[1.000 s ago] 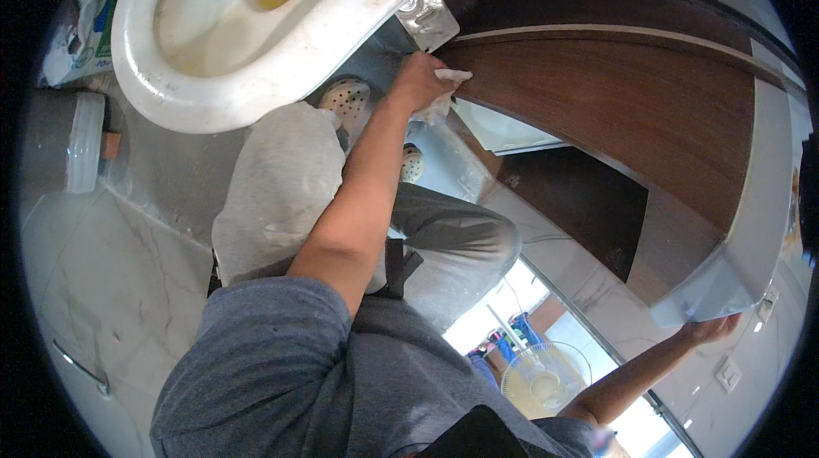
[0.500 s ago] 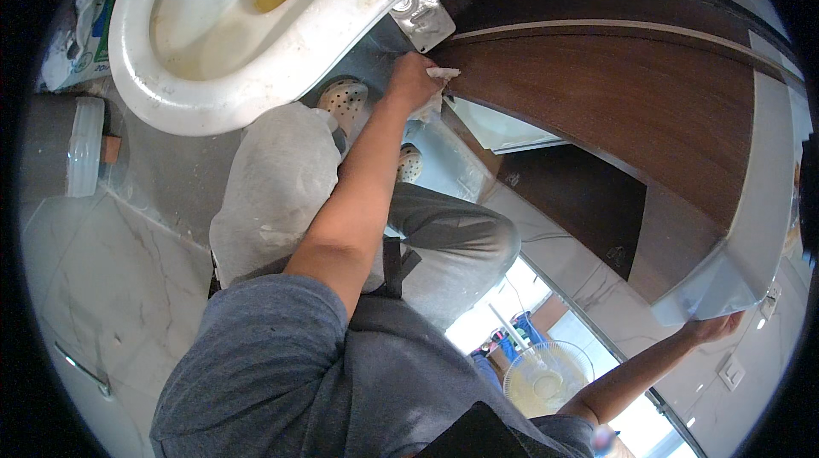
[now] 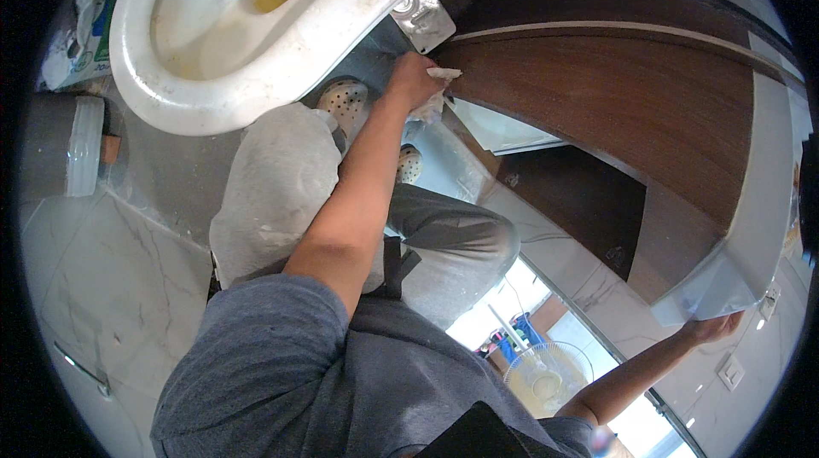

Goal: The person wipes a bathroom sink and vanity with a cloth, then moves to a cluttered room to wipe a small fan and other surfaces. They handle a cloth, a fan, and a small metal sheet during the cleaning process.

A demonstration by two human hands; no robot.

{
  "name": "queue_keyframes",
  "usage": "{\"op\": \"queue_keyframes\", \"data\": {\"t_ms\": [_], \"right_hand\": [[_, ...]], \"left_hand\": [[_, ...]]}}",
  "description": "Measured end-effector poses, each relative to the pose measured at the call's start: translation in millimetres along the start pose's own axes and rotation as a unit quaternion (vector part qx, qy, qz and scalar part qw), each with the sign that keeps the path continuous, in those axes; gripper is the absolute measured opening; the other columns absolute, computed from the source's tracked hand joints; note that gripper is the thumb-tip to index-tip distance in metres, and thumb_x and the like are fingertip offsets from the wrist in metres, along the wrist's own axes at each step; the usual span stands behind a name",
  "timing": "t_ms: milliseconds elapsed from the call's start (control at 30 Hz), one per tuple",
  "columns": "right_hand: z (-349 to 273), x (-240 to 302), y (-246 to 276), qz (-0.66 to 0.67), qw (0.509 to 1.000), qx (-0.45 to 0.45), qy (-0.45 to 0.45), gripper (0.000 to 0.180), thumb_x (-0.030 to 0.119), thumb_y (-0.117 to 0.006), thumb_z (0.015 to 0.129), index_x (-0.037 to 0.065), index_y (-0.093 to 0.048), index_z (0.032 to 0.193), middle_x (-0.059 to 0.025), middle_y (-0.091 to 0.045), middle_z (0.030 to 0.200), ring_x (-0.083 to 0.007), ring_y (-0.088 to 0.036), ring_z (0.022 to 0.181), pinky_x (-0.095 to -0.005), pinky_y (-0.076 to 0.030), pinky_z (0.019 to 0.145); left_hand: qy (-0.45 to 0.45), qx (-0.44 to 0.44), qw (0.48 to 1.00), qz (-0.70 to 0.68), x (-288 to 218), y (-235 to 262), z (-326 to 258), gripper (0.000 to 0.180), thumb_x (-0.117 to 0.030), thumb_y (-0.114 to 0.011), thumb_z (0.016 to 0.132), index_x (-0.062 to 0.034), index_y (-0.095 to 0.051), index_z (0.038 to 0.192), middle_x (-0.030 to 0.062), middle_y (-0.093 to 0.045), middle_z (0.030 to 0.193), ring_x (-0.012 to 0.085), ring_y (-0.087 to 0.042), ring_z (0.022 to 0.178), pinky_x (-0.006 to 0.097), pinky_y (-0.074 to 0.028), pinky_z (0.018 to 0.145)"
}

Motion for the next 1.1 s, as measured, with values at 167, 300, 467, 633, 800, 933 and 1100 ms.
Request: {"op": "queue_keyframes", "data": {"t_ms": [167, 300, 467, 633, 800, 933, 1100], "right_hand": [[1.2, 8.7, 1.2, -0.093, 0.989, 0.036, 0.105, 0.043, 0.030, -0.067, 0.093, -0.005, -0.063, 0.117, -0.0085, -0.067, 0.103, -0.0179, -0.062, 0.088, -0.0316, -0.051, 0.073], [-9.2, 1.7, 2.7, -0.027, 0.999, 0.002, -0.038, 0.047, 0.031, -0.068, 0.092, -0.005, -0.062, 0.121, -0.0094, -0.067, 0.108, -0.0187, -0.062, 0.093, -0.0315, -0.050, 0.078], [3.8, 0.1, -0.5, 0.007, 1.000, 0.012, 0.000, 0.053, 0.036, -0.072, 0.089, -0.006, -0.062, 0.118, -0.0154, -0.067, 0.111, -0.0243, -0.064, 0.093, -0.0390, -0.054, 0.080], [-4.3, -4.9, 9.9, 0.012, 1.000, 0.015, -0.012, 0.058, 0.041, -0.071, 0.089, -0.008, -0.060, 0.120, -0.0170, -0.066, 0.113, -0.0259, -0.064, 0.097, -0.0399, -0.054, 0.082], [-4.6, 11.2, -2.7, -0.069, 0.998, 0.000, 0.007, 0.056, 0.040, -0.069, 0.091, -0.008, -0.060, 0.120, -0.0175, -0.066, 0.112, -0.0262, -0.064, 0.098, -0.0419, -0.054, 0.082], [0.3, -4.3, 12.4, -0.086, 0.995, 0.009, 0.054, 0.052, 0.037, -0.068, 0.092, -0.007, -0.061, 0.120, -0.0171, -0.066, 0.112, -0.0258, -0.064, 0.097, -0.0413, -0.055, 0.081], [0.4, -13.3, 15.8, -0.050, 0.999, 0.005, -0.012, 0.050, 0.034, -0.070, 0.091, -0.006, -0.061, 0.120, -0.0167, -0.067, 0.112, -0.0256, -0.065, 0.094, -0.0398, -0.056, 0.079]], "left_hand": [[0.020, 0.029, 0.999, -0.041, 5.4, -1.8, -0.6, 0.040, -0.021, -0.084, 0.071, 0.0032, -0.075, 0.101, 0.0231, -0.073, 0.094, 0.0332, -0.072, 0.085, 0.041, -0.056, 0.081], [0.004, 0.033, 0.999, -0.023, -0.7, -2.4, 0.5, 0.031, -0.021, -0.083, 0.073, 0.0013, -0.076, 0.094, 0.0214, -0.073, 0.088, 0.0311, -0.072, 0.080, 0.041, -0.055, 0.076], [0.028, -0.096, 0.992, -0.082, 66.7, -30.6, 28.9, 0.026, -0.024, -0.081, 0.077, -0.0013, -0.076, 0.088, 0.0187, -0.074, 0.083, 0.0318, -0.070, 0.072, 0.042, -0.054, 0.070], [-0.038, -0.035, 0.999, 0.011, 18.8, -11.8, 18.1, 0.026, -0.022, -0.083, 0.073, -0.0028, -0.078, 0.090, 0.0186, -0.074, 0.084, 0.0312, -0.072, 0.077, 0.040, -0.056, 0.072], [-0.049, -0.007, 0.998, 0.038, 11.6, -4.4, 19.4, 0.031, -0.029, -0.081, 0.073, -0.0029, -0.077, 0.090, 0.0210, -0.073, 0.083, 0.0360, -0.070, 0.073, 0.044, -0.055, 0.073], [0.002, 0.035, 0.999, 0.023, 6.8, -5.6, 21.3, 0.036, -0.025, -0.084, 0.069, -0.0017, -0.077, 0.095, 0.0214, -0.073, 0.091, 0.0321, -0.072, 0.082, 0.040, -0.056, 0.076], [-0.009, -0.001, 0.999, 0.039, 11.4, -5.3, 23.2, 0.040, -0.023, -0.087, 0.066, -0.0018, -0.076, 0.099, 0.0211, -0.073, 0.094, 0.0311, -0.073, 0.086, 0.039, -0.056, 0.080]]}}
Point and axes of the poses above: each hand's wrist, its own z-axis towards the middle knuckle, its own y-axis out of the back of the hand, x = y × z, the point moved 5 cm from there along z, towards the middle knuckle
